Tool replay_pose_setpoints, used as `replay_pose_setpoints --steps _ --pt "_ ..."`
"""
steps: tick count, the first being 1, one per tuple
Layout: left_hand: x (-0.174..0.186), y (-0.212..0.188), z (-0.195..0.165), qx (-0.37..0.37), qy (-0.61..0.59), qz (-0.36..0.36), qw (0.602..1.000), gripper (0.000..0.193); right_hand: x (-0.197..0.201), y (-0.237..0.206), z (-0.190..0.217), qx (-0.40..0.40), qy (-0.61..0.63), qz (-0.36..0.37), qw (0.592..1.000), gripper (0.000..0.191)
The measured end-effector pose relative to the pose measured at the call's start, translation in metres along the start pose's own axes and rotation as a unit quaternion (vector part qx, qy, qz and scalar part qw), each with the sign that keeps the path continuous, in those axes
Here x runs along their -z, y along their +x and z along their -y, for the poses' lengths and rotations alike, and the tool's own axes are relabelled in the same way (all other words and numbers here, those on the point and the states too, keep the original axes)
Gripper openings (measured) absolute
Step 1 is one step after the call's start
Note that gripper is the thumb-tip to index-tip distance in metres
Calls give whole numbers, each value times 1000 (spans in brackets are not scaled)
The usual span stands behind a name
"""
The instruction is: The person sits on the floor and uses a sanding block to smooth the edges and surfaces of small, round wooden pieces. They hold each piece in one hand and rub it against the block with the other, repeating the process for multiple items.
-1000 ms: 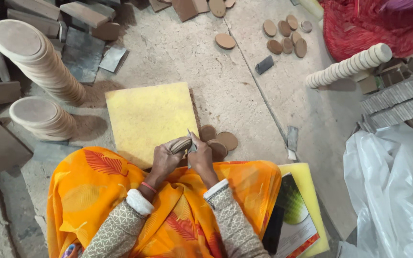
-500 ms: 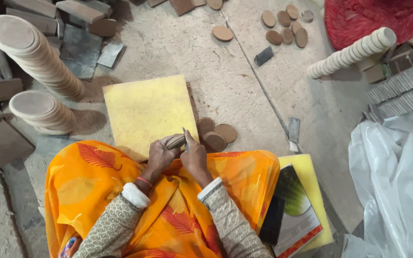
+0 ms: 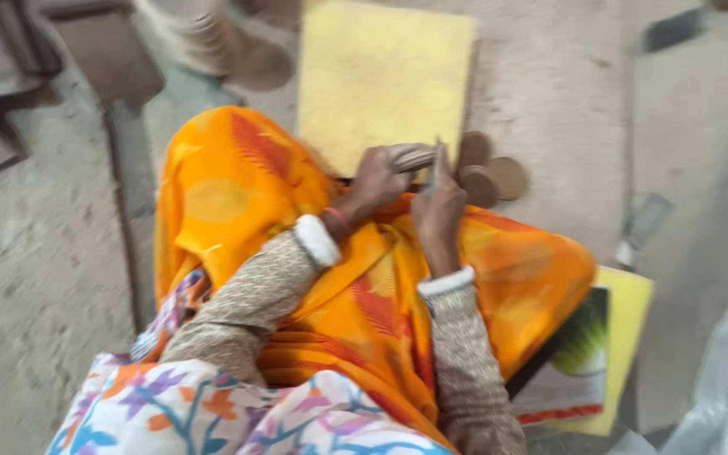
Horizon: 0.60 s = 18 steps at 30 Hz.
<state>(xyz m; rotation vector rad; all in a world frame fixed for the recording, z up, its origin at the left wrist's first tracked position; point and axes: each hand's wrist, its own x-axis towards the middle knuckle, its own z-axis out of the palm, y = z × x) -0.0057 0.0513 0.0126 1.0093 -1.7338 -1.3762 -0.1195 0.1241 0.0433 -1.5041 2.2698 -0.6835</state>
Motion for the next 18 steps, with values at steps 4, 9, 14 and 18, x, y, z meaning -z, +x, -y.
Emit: replay_pose_setpoints --steps 4,9,14,18 --pt "3 11 9 56 7 -10 998 31 -6 -36 31 136 -49 -52 988 75" --pt "-1 24 13 51 -14 7 999 39 13 13 41 120 84 -56 988 67" --pt "-17 35 23 72 -149 9 986 44 23 36 32 43 50 -5 998 77" --pt "-12 46 32 137 -57 6 989 37 -6 6 38 82 -68 -17 994 87"
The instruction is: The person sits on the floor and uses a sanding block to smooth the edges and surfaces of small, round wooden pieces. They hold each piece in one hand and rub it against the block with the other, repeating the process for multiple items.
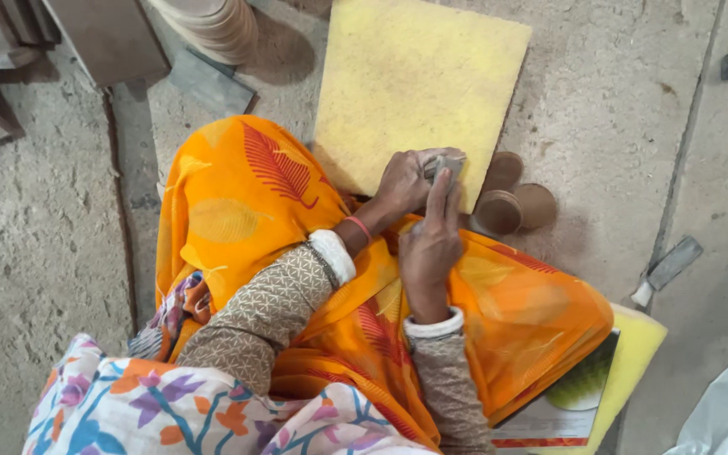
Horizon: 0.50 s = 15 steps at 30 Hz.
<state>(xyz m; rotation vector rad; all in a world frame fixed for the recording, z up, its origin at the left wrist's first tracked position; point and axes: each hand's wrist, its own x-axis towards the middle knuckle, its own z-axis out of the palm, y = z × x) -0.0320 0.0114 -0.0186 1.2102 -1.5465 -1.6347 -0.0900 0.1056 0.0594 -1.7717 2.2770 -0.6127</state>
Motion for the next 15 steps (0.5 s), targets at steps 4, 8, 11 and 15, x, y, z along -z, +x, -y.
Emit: replay_pose_setpoints --steps 4,8,11,15 --pt "3 2 -8 -86 -78 -13 993 50 -13 26 -24 -57 57 7 997 80" --pt "-1 2 -16 -83 64 1 994 41 0 64 -52 -171 96 114 974 70" --pt "-1 7 -15 -74 62 -10 995 33 7 50 -37 -26 80 48 995 73" --pt "1 14 -13 -22 81 -12 996 35 10 29 -11 16 62 15 998 77"
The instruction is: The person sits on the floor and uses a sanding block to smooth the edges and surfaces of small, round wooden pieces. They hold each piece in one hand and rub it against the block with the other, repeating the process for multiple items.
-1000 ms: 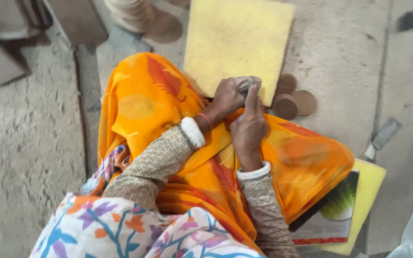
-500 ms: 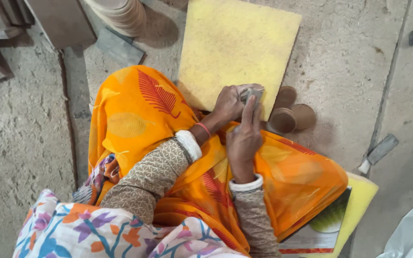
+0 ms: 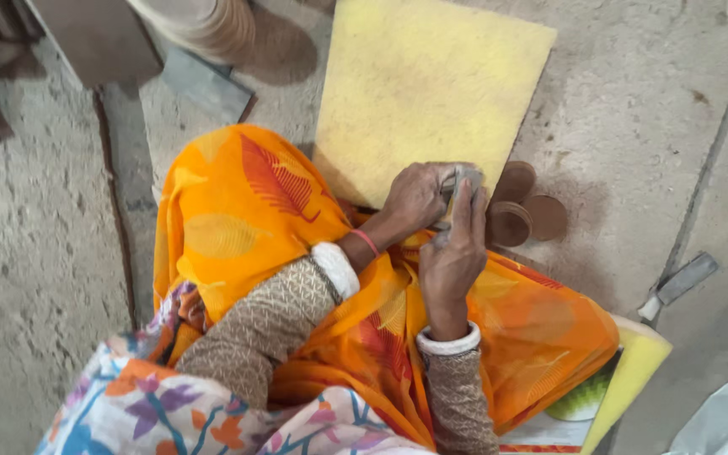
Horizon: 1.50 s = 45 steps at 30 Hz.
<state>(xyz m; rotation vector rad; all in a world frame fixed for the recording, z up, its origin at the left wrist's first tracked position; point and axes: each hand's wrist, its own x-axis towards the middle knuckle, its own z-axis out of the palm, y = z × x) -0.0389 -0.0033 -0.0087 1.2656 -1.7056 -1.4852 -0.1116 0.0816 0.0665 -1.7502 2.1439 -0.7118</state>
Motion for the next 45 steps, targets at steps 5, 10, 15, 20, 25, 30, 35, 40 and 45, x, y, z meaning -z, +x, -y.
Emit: replay_pose_setpoints --steps 5,10,15,20,25,30,35,40,45 --pt "-4 0 0 -26 -6 10 1000 50 4 42 -25 -168 39 85 981 73" --pt "-9 -3 14 -32 -4 15 999 51 2 9 -20 -11 41 7 999 76" --pt "-11 -4 17 -53 33 -1 998 41 -7 -10 -5 29 -53 -24 998 79" --pt "-7 -9 7 -89 7 -2 996 44 8 40 -35 -262 108 109 953 64" --pt "-8 -12 10 10 37 23 999 26 -8 -14 -18 85 -7 -58 995 70" --pt "-10 -13 17 -80 58 -17 995 33 -21 -12 -42 -2 35 -70 997 67" --pt "-13 -16 14 -170 -24 -16 985 40 8 25 -77 -249 256 55 933 61" --pt "-14 -18 17 -110 117 -41 986 15 -21 -14 -37 83 -91 -96 988 61" --pt "-7 -19 15 -96 7 -10 995 16 -28 11 -47 -167 -48 0 985 63"
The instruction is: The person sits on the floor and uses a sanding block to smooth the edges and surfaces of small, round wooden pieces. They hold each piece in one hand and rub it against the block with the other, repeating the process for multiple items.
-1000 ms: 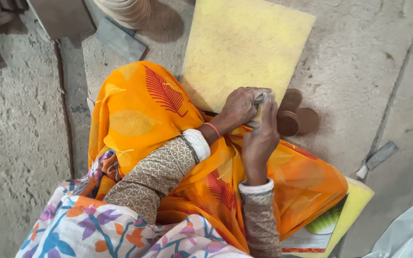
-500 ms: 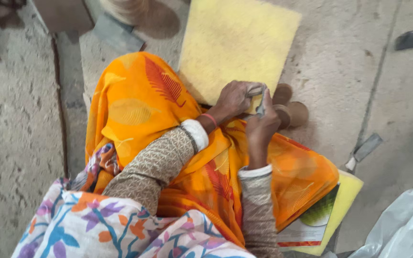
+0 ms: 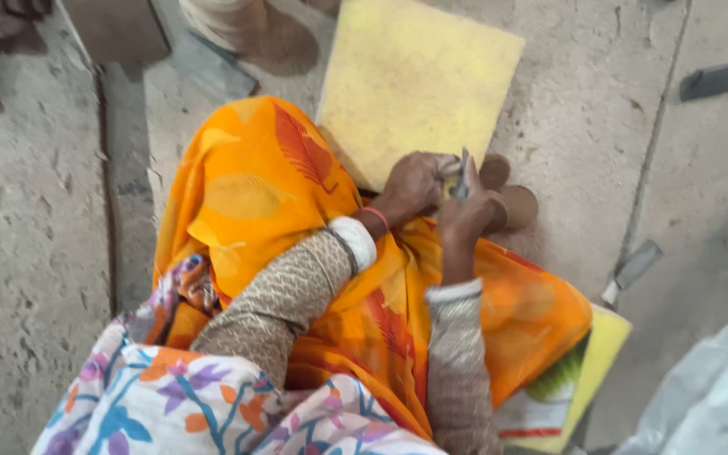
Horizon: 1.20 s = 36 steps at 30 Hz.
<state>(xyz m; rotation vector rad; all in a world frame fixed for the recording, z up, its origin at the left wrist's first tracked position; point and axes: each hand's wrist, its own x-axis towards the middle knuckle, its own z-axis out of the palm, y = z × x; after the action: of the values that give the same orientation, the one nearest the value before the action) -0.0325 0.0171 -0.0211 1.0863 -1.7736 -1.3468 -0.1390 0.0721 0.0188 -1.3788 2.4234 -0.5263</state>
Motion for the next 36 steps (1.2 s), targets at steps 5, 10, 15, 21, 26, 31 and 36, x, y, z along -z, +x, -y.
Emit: replay_pose_setpoints --steps 5,10,15,21,26,31,36 --pt "-4 0 -6 -35 -7 -48 998 29 24 21 1 -90 -10 165 982 60" --pt "-9 -1 3 11 68 -34 997 12 6 -41 28 302 -52 -169 937 71" --pt "-9 -2 2 20 22 -25 999 24 23 16 11 -120 136 116 976 66" --pt "-10 -4 7 14 33 -31 999 22 16 -32 12 302 -54 -130 943 65" --pt "0 3 -2 10 18 -36 999 21 12 -18 23 67 35 -24 997 60" --pt "3 -1 -15 -12 11 -14 1000 33 46 18 7 -85 -10 133 987 65" --pt "-5 -5 4 5 29 -32 999 14 6 -49 20 250 -4 -115 961 74"
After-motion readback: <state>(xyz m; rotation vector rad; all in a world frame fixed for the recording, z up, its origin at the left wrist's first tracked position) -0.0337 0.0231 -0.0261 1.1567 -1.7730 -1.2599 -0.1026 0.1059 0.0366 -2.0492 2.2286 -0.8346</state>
